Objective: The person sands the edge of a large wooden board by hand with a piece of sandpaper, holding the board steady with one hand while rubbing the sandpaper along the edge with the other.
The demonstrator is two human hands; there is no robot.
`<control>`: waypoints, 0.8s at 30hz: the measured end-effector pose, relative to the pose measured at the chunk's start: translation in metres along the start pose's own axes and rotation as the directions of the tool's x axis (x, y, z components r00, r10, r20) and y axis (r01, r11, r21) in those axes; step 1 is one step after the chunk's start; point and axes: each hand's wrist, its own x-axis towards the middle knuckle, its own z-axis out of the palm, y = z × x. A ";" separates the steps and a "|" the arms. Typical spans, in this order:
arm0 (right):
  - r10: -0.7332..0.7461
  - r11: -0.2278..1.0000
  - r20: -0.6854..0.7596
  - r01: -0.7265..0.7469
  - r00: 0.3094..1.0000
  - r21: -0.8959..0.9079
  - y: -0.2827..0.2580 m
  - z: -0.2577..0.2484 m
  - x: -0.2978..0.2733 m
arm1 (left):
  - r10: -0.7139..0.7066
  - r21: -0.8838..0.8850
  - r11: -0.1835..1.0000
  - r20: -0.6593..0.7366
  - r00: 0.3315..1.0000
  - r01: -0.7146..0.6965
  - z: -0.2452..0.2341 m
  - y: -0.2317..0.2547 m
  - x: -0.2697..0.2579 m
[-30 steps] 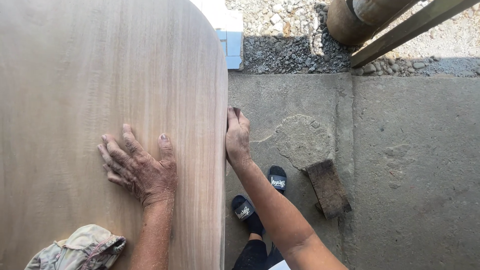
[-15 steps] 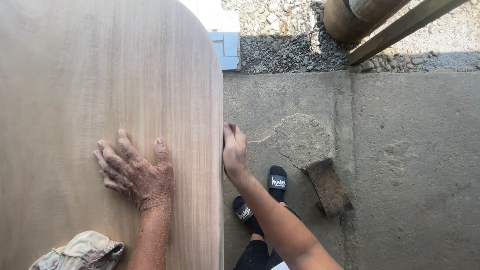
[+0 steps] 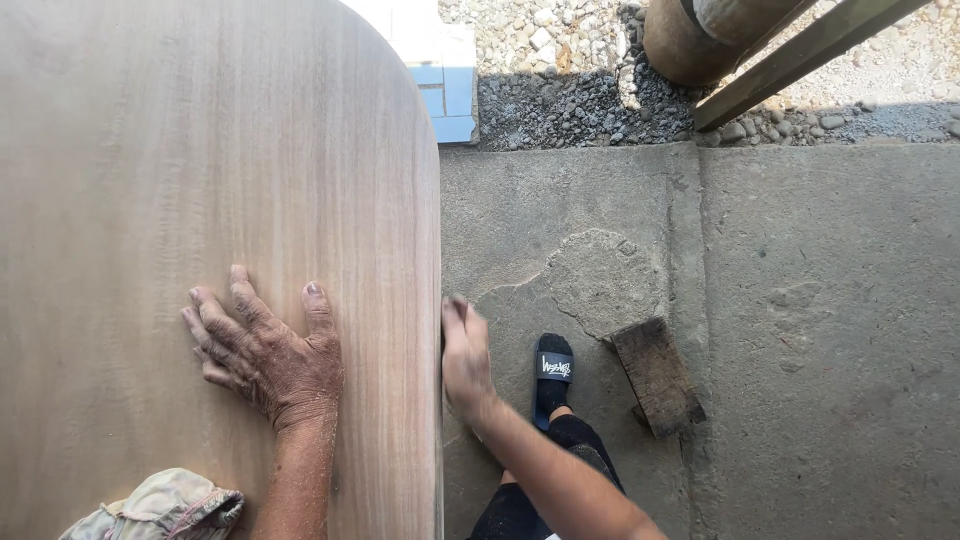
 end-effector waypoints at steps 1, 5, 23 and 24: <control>-0.032 0.999 -0.027 0.031 0.999 -0.027 -0.020 0.005 0.025 | -0.010 0.000 1.000 0.004 1.000 0.010 0.000 0.000 -0.001; -0.152 0.977 0.004 0.150 0.988 0.152 -0.027 0.008 0.060 | -0.015 -0.027 1.000 0.009 1.000 0.015 -0.005 0.002 -0.003; -0.224 0.972 0.035 0.221 0.974 0.077 -0.035 -0.004 0.096 | 0.106 -0.857 0.299 0.467 0.878 0.419 0.057 0.006 -0.292; -0.171 0.982 -0.005 0.171 0.985 0.086 -0.032 -0.001 0.075 | 0.059 -0.609 0.043 0.793 0.606 0.792 0.127 -0.024 -0.352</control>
